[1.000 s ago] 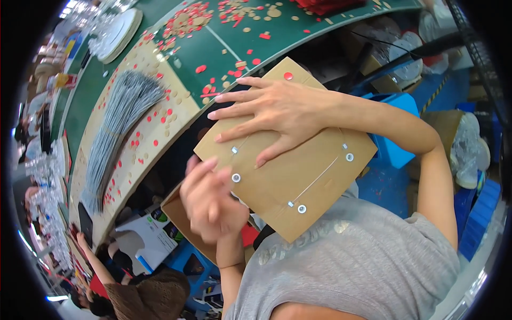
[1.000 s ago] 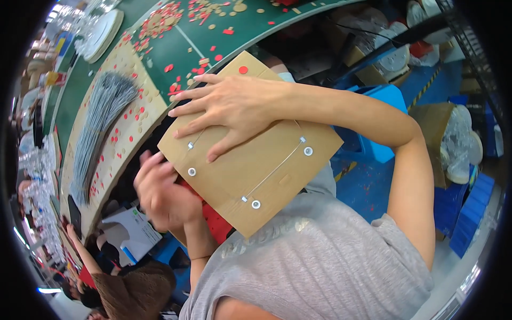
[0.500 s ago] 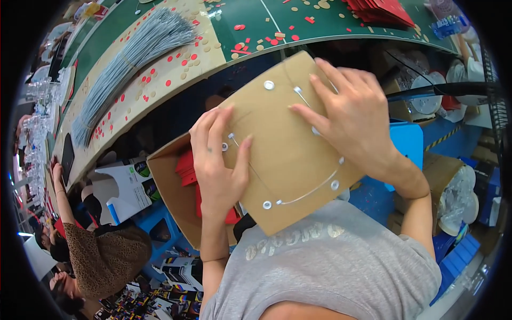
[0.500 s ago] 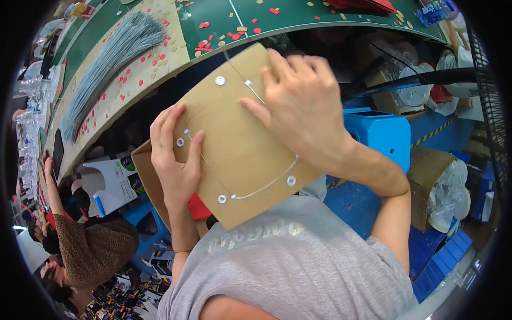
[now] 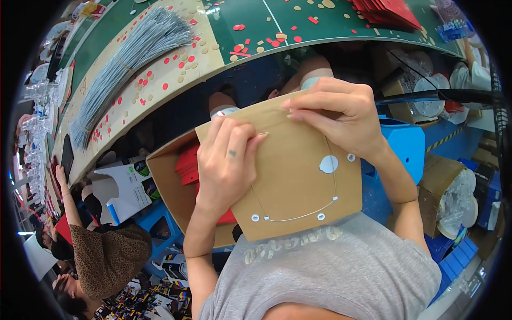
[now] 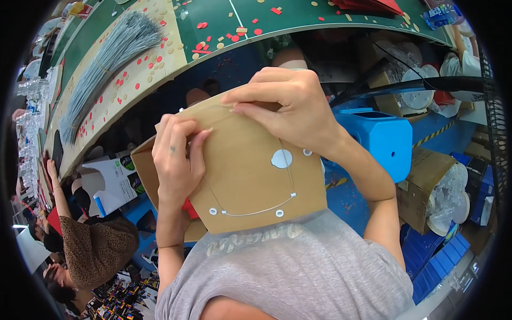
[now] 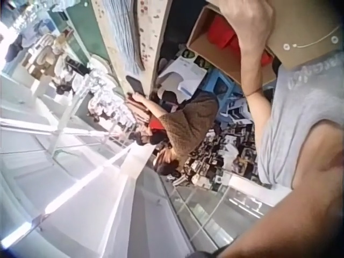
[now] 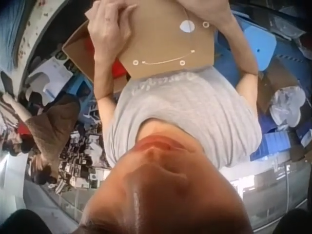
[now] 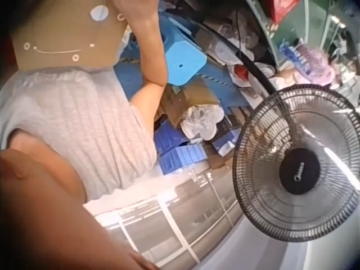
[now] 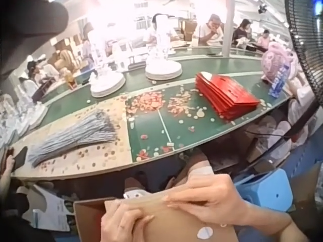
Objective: Attaching a wire to a cardboard backing using clips and inspecting a lamp base on an assembly line.
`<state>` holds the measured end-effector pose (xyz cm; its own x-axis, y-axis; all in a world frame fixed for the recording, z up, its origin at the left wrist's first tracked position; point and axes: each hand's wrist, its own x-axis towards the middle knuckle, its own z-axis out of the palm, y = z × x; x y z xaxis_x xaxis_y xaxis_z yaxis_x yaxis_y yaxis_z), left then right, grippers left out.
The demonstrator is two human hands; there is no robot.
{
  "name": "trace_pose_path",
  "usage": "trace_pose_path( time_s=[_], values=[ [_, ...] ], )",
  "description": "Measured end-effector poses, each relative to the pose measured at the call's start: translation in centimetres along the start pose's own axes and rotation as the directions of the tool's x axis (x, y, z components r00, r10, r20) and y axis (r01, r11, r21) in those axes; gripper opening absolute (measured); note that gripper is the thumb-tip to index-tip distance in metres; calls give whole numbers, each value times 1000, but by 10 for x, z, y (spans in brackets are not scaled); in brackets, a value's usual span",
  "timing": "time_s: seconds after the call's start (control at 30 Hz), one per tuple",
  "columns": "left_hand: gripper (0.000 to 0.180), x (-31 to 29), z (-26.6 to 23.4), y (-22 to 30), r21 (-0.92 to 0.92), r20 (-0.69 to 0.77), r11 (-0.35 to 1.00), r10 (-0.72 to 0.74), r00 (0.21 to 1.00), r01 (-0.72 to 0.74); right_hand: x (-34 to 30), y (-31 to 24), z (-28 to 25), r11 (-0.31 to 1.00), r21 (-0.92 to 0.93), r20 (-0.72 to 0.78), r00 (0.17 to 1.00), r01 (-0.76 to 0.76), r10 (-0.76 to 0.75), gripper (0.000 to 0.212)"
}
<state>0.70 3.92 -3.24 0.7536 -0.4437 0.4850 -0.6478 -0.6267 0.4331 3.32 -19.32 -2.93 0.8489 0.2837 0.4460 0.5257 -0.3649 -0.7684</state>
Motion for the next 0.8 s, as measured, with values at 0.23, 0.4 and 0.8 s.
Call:
trace_pose_path(
  time_s=[0.23, 0.4, 0.8],
  values=[
    [32, 7, 9, 9, -250, -148, 957, -191, 970, 150, 5, 6, -6, 979, -113, 132, 979, 168, -153, 26],
    [35, 11, 10, 5, -84, -156, 995, 32, 987, -46, 1, 6, -5, 976, -122, 140, 976, 182, -165, 26],
    [24, 20, 18, 26, -21, -141, 1000, -26, 990, 23, 1, 8, -3, 969, -68, 91, 968, 239, -232, 25]
  ],
)
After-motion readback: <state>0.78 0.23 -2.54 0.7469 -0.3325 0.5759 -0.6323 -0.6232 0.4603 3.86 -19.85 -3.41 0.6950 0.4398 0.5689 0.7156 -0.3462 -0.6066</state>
